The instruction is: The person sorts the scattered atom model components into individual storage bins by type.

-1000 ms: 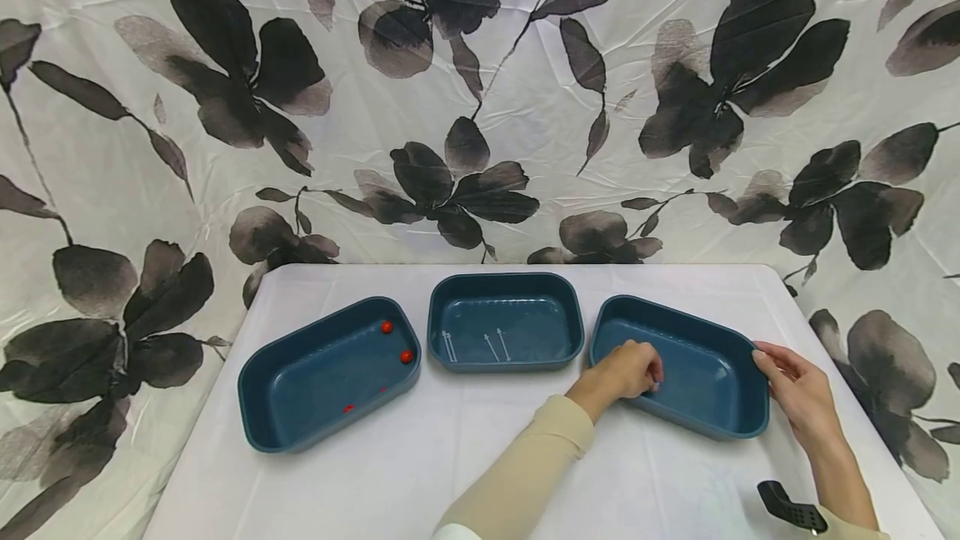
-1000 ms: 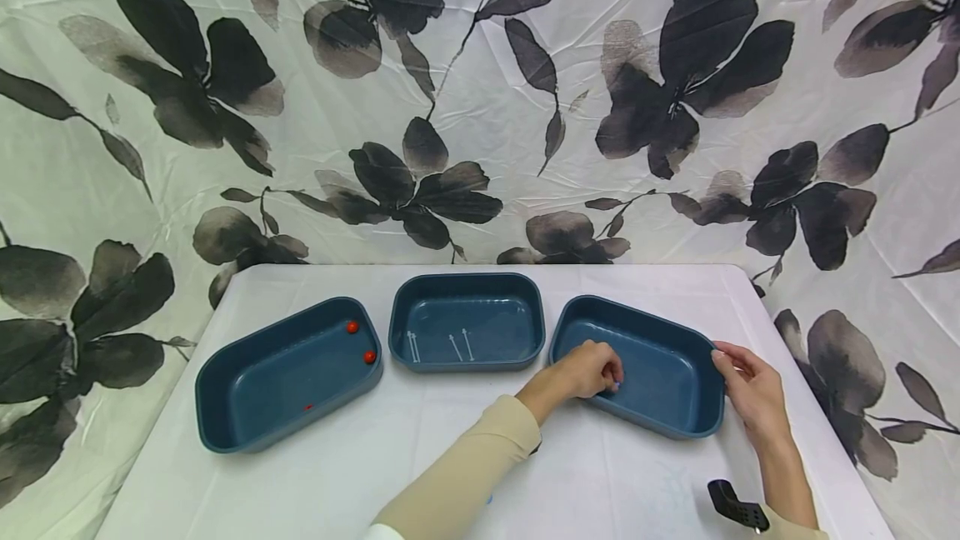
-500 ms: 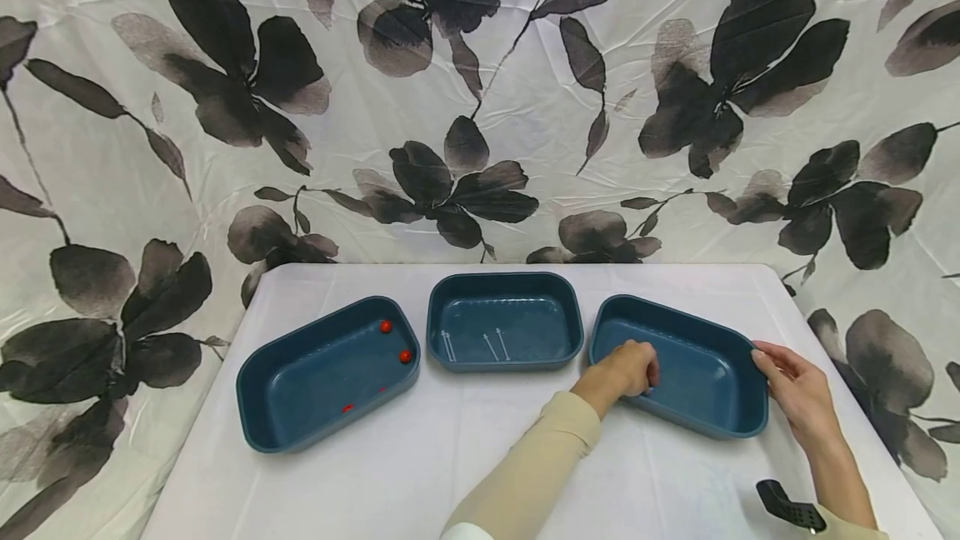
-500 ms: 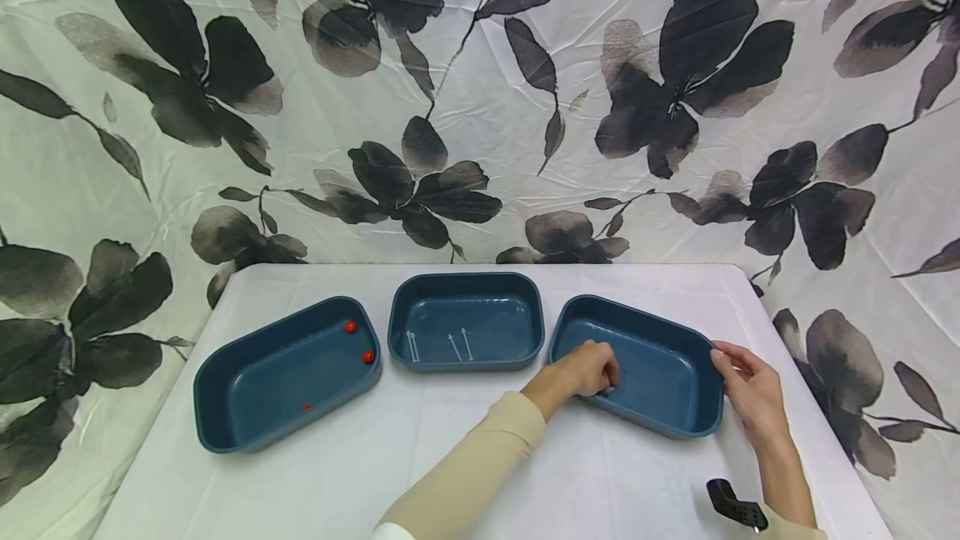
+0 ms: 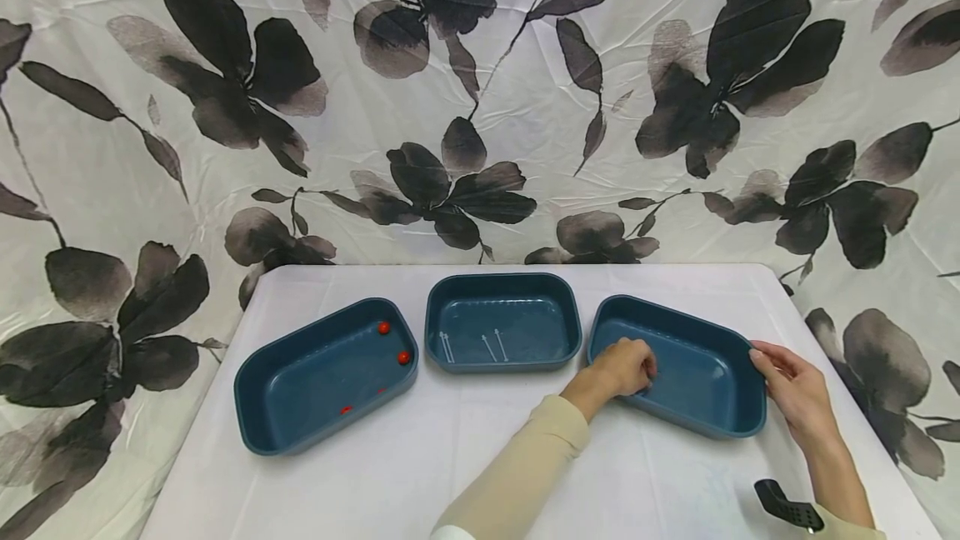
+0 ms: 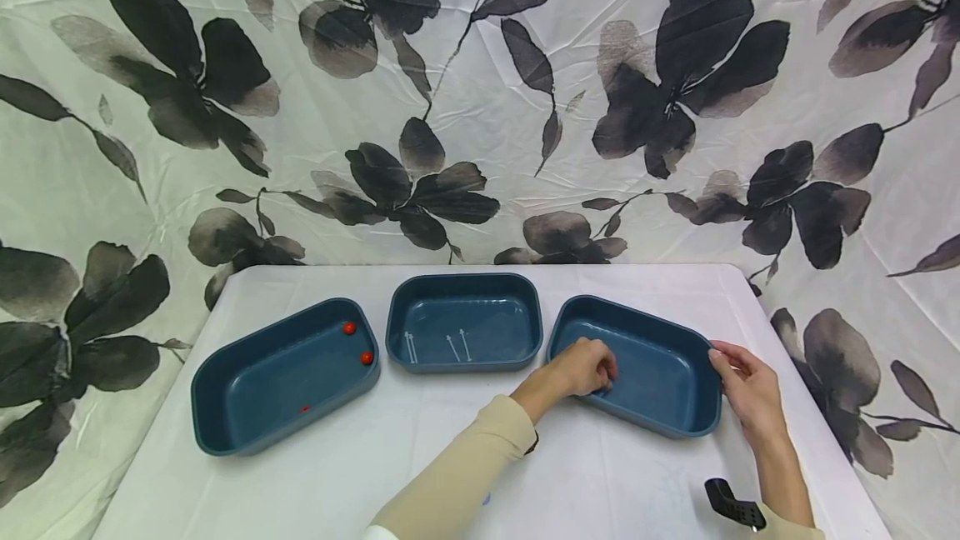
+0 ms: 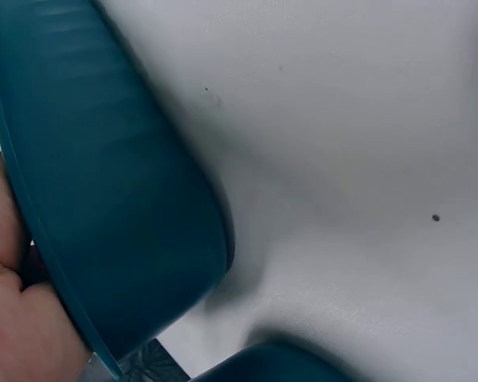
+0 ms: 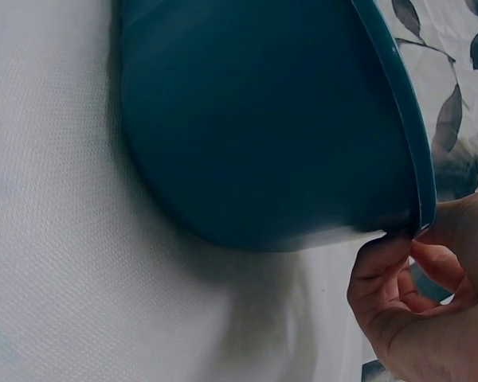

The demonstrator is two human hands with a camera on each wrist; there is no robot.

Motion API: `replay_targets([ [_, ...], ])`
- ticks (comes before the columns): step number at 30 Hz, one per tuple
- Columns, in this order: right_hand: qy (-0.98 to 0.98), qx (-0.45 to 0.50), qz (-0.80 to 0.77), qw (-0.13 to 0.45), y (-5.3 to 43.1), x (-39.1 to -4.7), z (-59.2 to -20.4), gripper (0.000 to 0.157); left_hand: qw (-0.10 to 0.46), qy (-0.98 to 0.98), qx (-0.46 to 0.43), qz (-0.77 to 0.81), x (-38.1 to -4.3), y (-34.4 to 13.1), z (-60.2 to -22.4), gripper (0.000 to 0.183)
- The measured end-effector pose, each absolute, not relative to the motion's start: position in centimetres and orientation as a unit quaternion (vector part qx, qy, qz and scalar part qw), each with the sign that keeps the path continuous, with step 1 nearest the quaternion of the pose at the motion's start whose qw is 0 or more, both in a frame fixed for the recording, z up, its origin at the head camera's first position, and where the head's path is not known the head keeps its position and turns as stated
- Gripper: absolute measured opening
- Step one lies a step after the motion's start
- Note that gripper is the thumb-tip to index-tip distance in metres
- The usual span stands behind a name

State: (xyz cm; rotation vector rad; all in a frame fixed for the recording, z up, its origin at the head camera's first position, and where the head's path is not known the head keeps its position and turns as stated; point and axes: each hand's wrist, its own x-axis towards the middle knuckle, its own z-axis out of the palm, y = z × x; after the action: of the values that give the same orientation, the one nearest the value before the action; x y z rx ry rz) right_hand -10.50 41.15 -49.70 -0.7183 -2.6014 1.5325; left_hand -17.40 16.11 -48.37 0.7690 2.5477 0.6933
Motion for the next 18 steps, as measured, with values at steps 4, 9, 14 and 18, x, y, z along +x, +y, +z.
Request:
replay_targets([
  [4,-0.841,-0.232,0.488,0.019,41.1,-10.5,-49.8,0.061,0.165,0.896,0.303,0.28,-17.5,15.4,-48.6,0.008],
  [9,-0.842,-0.231,0.487,0.02,41.1,-10.5,-49.8,0.061,0.124,0.867,0.341,0.341,-17.5,14.5,-48.9,0.006],
  [14,-0.843,-0.236,0.483,0.017,41.1,-10.4,-49.9,0.062,0.107,0.842,0.36,0.388,-17.1,13.8,-48.9,0.008],
  [18,-0.844,-0.241,0.478,0.015,41.0,-10.5,-49.9,0.062,0.107,0.818,0.367,0.43,-16.8,13.3,-49.0,0.009],
])
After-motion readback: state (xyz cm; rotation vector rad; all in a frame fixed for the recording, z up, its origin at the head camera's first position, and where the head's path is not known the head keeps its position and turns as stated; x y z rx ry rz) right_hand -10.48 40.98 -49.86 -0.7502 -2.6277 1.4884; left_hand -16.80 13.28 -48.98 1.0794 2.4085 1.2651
